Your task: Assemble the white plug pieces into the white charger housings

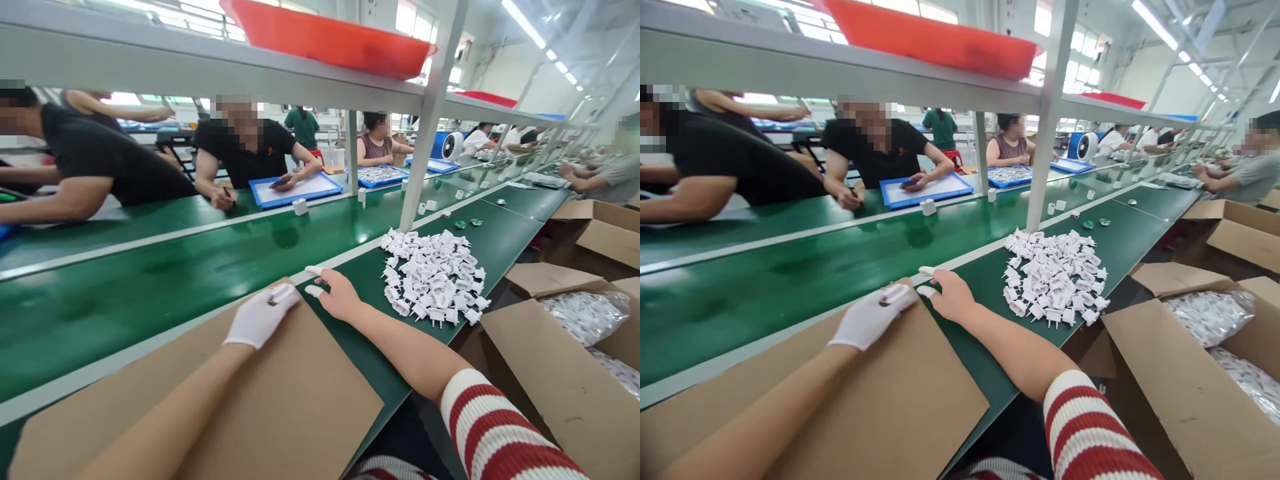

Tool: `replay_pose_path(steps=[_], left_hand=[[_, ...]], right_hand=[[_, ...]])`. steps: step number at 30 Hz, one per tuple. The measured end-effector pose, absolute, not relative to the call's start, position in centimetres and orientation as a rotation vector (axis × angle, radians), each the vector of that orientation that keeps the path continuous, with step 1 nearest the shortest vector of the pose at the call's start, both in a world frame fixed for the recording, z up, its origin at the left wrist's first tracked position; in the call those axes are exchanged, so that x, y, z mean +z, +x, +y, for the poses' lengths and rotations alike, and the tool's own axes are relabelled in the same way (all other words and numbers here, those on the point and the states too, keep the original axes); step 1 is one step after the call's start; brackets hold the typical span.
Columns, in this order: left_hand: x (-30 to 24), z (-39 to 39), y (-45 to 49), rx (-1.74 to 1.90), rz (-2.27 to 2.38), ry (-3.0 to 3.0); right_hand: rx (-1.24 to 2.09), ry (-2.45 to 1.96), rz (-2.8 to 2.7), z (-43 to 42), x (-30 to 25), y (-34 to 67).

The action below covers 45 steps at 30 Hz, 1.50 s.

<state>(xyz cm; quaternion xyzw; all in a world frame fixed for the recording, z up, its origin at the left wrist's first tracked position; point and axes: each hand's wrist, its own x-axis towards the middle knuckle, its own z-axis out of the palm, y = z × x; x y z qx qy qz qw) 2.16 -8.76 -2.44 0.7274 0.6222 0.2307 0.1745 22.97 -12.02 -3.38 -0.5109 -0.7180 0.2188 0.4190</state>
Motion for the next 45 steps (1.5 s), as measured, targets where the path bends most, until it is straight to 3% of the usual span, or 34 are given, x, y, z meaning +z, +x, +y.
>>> replay_pose_path(steps=[6,9,12,15,21,28,36,41,45], left_hand=[[0.1,-1.7,-2.5,0.422,2.197,1.829],[0.3,-1.8,-3.1,0.287,2.329,1.635],[-0.6,-4.2,-2.0,0.747,2.576,1.425],[-1.7,-6.5,-0.7,1.225,2.423,1.721],[-3.0,-6.8,-0.5,1.217,2.126,2.167],[-4.6,-3.5,-2.3,1.339,2.063,2.103],[-1.8,-6.7,-0.7,0.875,2.037,2.248],[3.1,-10.6,-5.9,0.523,1.983,2.342],[6.5,-17.2,-13.6,0.303,2.362,2.073]], right_hand=[[0.560,-1.687,-1.822,-10.3,-2.0,26.1],[0.391,-1.964,-1.849,-7.7,0.2,29.5],[0.269,-2.197,-1.752,-4.3,2.4,34.1],[0.283,-2.366,-1.668,-1.4,3.5,38.1],[0.457,-2.564,-1.654,0.2,3.5,40.5],[0.614,-2.324,-2.075,-4.3,3.9,37.6],[0.395,-1.864,-2.808,-10.8,4.1,32.5],[0.309,-1.685,-2.614,-8.4,1.8,33.7],[0.368,-1.811,-2.462,-8.8,0.8,34.4]])
